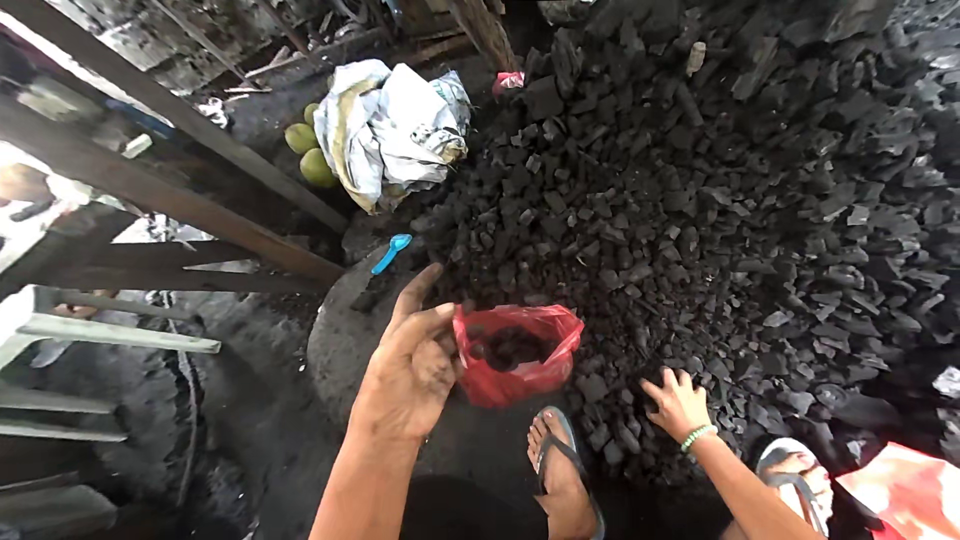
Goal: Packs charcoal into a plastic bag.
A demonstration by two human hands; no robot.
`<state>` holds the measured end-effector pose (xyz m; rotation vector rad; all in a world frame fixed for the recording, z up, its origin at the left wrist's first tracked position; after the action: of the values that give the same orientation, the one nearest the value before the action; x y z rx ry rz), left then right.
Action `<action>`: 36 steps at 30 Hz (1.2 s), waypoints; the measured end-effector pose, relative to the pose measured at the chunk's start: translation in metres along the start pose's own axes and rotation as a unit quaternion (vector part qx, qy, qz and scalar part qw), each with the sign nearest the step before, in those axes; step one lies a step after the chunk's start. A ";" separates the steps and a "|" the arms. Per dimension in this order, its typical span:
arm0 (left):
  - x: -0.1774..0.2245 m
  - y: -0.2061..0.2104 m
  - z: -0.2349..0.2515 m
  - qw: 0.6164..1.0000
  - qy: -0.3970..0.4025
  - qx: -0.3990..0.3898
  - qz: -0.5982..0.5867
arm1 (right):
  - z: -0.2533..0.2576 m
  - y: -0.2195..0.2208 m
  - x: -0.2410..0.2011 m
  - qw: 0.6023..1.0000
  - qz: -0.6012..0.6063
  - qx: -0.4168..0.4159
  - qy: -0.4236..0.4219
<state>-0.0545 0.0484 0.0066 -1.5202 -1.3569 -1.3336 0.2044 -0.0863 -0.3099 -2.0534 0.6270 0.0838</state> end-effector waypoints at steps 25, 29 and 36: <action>-0.013 0.055 -0.006 0.988 -0.079 -0.110 0.070 | -0.058 -0.143 -0.028 0.783 0.563 0.154 -0.215; -0.008 0.050 -0.006 0.991 -0.066 -0.102 0.061 | -0.036 -0.054 0.049 0.919 0.345 0.122 0.148; -0.005 0.039 -0.003 0.995 -0.044 -0.075 0.047 | -0.033 0.025 -0.014 0.934 0.221 0.093 0.263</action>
<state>-0.0171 0.0361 0.0077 -1.7402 -1.2448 -1.3489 0.1746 -0.1183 -0.3069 -1.7155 1.3721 -0.2662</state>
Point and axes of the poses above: each hand's wrist, its own z-axis towards the middle knuckle, its own y-axis out of the palm, x = y × z, the point moved 1 cm from there along z, towards the middle knuckle, and after that the axes turned 1 degree about -x, right-handed, at the moved point
